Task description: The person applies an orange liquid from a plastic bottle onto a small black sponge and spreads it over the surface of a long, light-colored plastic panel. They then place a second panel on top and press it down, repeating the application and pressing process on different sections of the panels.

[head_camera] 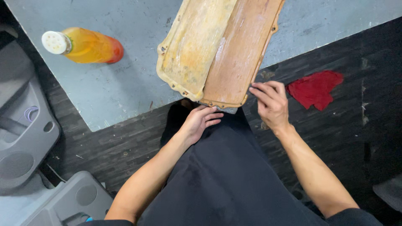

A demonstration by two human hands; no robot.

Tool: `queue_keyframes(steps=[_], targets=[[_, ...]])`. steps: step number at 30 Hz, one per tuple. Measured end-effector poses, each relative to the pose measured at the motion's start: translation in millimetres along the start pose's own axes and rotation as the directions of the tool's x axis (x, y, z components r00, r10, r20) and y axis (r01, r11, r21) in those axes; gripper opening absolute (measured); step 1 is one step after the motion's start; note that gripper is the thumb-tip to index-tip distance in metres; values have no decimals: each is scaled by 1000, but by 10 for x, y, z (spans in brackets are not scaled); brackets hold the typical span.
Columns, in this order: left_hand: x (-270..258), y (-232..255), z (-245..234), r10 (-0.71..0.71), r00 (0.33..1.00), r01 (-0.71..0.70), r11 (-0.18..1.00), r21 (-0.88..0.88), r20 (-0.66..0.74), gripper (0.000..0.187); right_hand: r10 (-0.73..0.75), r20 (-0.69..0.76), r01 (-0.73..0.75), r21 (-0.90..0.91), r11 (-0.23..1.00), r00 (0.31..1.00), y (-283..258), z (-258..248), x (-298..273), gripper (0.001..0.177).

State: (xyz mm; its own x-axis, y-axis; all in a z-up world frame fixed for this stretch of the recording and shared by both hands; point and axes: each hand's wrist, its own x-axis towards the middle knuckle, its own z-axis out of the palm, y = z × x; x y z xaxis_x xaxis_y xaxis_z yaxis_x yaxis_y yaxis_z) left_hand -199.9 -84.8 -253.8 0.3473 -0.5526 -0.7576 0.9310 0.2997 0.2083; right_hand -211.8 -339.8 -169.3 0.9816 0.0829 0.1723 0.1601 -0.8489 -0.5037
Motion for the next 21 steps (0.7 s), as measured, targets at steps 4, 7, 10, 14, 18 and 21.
queue_keyframes(steps=[4,7,10,14,18,21], targets=[[35,13,22,14,999,-15,1000,-17,-40,34,-60,52,59,27,998,997,99,-42,99,39],[36,-34,55,7,999,-8,999,-33,-42,35,-23,6,23,-3,1000,1000,194,-65,135,40],[23,-51,72,12,997,-15,999,-34,-77,36,-13,24,12,19,1000,1000,247,-51,152,40],[81,-53,99,30,997,-34,998,-59,-73,35,-16,83,11,58,998,996,268,-85,139,42],[52,-140,90,31,997,-37,996,-77,-73,32,30,-60,-27,51,998,998,425,-63,261,36],[90,-149,101,31,996,-36,997,-65,-85,30,46,-75,-45,27,999,996,615,-1,425,38]])
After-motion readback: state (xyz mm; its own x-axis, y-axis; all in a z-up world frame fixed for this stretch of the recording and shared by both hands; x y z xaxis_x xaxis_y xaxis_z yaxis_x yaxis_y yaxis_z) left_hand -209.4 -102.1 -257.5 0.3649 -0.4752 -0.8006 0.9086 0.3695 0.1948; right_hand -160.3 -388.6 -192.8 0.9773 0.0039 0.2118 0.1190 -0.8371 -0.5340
